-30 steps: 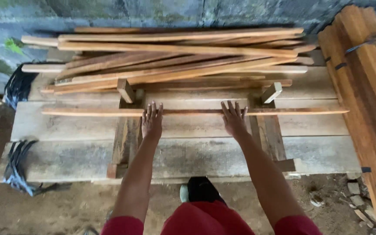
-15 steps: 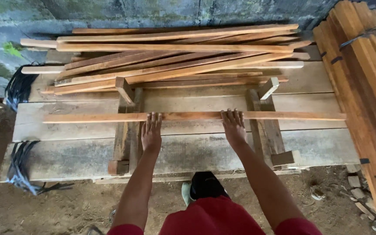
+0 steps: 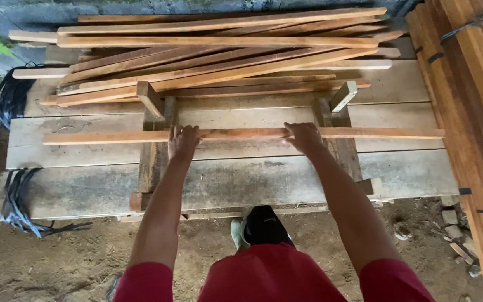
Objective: Arranging and sorting thin wooden slats on a workbench in a woodworking area.
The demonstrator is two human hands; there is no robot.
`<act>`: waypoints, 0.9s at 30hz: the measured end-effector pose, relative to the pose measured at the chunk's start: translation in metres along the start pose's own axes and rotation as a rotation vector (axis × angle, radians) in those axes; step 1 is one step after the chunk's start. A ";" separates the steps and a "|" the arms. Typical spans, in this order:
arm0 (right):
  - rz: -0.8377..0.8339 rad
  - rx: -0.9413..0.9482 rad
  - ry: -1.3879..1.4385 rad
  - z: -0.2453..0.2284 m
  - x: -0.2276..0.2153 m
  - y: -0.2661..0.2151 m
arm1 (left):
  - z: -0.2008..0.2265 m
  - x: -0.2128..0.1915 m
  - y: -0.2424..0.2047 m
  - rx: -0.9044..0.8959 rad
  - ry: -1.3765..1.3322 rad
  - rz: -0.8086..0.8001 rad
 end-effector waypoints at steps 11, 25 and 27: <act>0.252 -0.155 0.194 -0.030 -0.041 -0.107 | 0.021 -0.101 -0.066 0.075 -0.048 0.049; 0.094 -0.046 0.420 -0.034 -0.023 -0.190 | 0.054 -0.154 -0.138 -0.012 -0.363 -0.155; 0.097 -0.101 0.431 -0.037 -0.035 -0.188 | 0.054 -0.150 -0.132 -0.070 -0.249 -0.391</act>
Point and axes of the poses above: each hand's wrist, its own y-axis towards the middle knuckle, its own x-axis out of the palm, z = x × y, the point moved 3 cm from there along y, towards the middle knuckle, and after that the axes turned 6 degrees about y, right-handed, at the moved point
